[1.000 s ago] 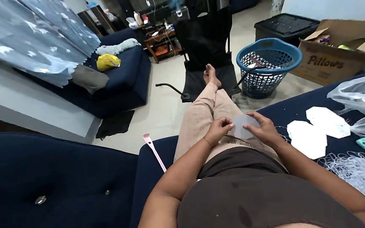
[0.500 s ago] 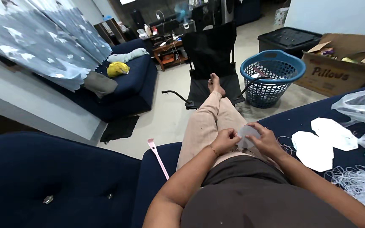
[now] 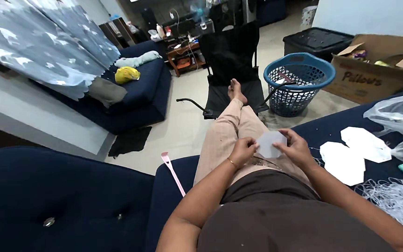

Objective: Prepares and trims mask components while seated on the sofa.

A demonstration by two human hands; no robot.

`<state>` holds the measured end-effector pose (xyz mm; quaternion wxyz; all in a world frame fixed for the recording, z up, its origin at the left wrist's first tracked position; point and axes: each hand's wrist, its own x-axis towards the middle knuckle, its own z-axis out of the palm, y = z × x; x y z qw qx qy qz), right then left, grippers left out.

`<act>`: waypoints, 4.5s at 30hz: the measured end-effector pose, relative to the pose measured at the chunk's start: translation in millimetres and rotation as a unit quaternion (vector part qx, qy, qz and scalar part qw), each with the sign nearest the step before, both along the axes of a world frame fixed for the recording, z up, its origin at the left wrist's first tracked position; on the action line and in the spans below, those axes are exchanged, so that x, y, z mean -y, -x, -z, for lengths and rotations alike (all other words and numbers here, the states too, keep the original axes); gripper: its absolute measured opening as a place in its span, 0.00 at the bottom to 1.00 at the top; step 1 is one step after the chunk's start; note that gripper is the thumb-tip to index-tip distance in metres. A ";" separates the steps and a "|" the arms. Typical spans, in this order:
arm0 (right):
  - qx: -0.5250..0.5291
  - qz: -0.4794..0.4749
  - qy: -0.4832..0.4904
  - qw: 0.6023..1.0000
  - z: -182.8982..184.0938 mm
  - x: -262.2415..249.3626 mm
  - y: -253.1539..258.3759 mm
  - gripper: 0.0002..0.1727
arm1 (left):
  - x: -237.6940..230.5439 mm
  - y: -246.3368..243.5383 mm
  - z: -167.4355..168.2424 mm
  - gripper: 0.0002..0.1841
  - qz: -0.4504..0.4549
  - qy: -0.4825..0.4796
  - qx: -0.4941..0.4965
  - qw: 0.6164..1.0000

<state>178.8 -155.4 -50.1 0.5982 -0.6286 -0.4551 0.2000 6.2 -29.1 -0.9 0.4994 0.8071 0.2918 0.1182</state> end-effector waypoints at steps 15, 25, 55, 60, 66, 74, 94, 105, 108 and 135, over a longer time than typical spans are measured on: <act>0.068 -0.084 0.015 0.994 -3.3 -4.9 11.7 0.10 | 2.0 -5.4 11.9 0.13 0.045 -0.063 0.098 0.992; -0.013 -0.079 0.046 0.996 1.0 -5.6 5.2 0.09 | -0.4 -5.2 7.2 0.12 0.028 -0.026 0.038 0.999; 0.068 -0.057 -0.003 0.996 -4.5 0.2 19.2 0.11 | 4.4 -1.6 9.3 0.12 0.093 -0.079 0.084 0.989; 0.037 -0.058 0.027 0.997 -6.7 1.9 13.4 0.11 | 0.1 -0.8 14.6 0.13 0.072 -0.007 0.168 0.983; 0.167 -0.050 -0.026 0.984 -3.6 4.6 12.5 0.08 | -0.3 -0.9 16.0 0.10 0.093 -0.024 0.203 0.974; 0.237 -0.034 -0.071 0.968 1.1 3.1 16.0 0.08 | 5.0 -1.2 9.1 0.08 0.077 -0.037 0.155 0.984; 0.115 -0.079 0.003 0.990 -14.1 10.5 10.1 0.11 | 6.9 1.4 3.6 0.09 0.062 0.049 0.137 0.987; -0.001 -0.137 0.034 0.990 -10.1 7.5 6.4 0.08 | 8.4 -0.9 9.3 0.08 0.036 0.046 0.128 0.990; -0.010 -0.141 0.044 0.989 -9.2 6.7 8.3 0.09 | 8.0 1.4 7.5 0.10 0.052 0.022 0.095 0.994; 0.281 0.095 0.399 0.868 39.3 46.1 -105.7 0.09 | -8.8 10.9 22.8 0.08 -0.125 -0.008 0.159 0.979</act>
